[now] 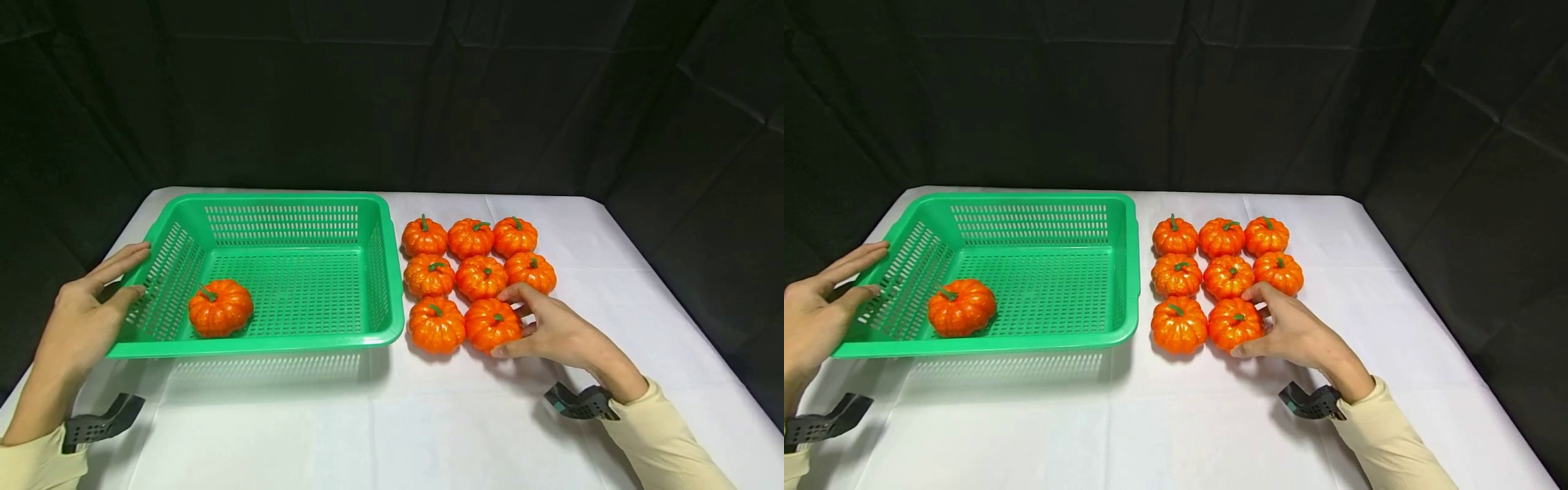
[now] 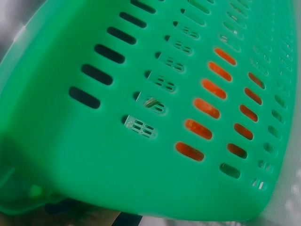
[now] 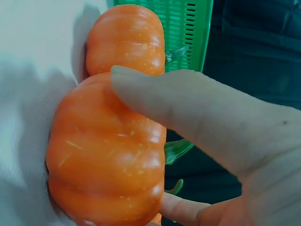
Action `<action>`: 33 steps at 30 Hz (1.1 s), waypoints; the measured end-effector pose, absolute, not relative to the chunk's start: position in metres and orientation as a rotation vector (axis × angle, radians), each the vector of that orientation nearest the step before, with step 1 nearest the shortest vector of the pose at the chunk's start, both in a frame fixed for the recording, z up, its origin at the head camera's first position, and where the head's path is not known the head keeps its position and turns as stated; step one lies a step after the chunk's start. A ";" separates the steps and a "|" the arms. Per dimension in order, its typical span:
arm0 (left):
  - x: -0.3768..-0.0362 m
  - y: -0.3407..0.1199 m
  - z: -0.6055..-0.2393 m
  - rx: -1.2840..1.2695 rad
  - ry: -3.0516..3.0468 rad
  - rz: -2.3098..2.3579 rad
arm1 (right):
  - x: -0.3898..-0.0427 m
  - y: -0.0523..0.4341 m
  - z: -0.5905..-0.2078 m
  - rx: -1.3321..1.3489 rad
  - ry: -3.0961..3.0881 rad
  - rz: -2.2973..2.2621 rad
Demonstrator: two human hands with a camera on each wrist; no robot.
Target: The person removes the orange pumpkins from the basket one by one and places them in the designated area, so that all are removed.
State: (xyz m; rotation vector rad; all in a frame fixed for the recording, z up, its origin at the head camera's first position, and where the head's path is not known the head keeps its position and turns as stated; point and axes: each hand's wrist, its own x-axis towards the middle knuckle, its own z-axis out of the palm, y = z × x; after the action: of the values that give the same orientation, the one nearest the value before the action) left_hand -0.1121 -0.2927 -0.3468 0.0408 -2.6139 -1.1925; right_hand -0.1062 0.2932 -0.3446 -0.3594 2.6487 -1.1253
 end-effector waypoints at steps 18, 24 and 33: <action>-0.113 -0.296 -0.346 0.016 -2.615 -1.172 | -0.114 0.215 -0.247 -0.885 2.931 -0.816; -0.114 -0.295 -0.347 0.017 -2.609 -1.201 | -0.137 0.159 -0.225 -1.174 2.853 -0.841; -0.114 -0.294 -0.346 0.028 -2.600 -1.224 | -0.168 0.102 -0.221 -1.313 2.641 -0.884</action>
State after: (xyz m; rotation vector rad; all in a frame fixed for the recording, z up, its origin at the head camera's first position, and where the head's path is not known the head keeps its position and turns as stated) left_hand -0.1136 -0.2945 -0.3459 0.0282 -2.6003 -1.2239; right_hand -0.1677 0.1017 -0.2213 -1.3132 2.6413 -0.8839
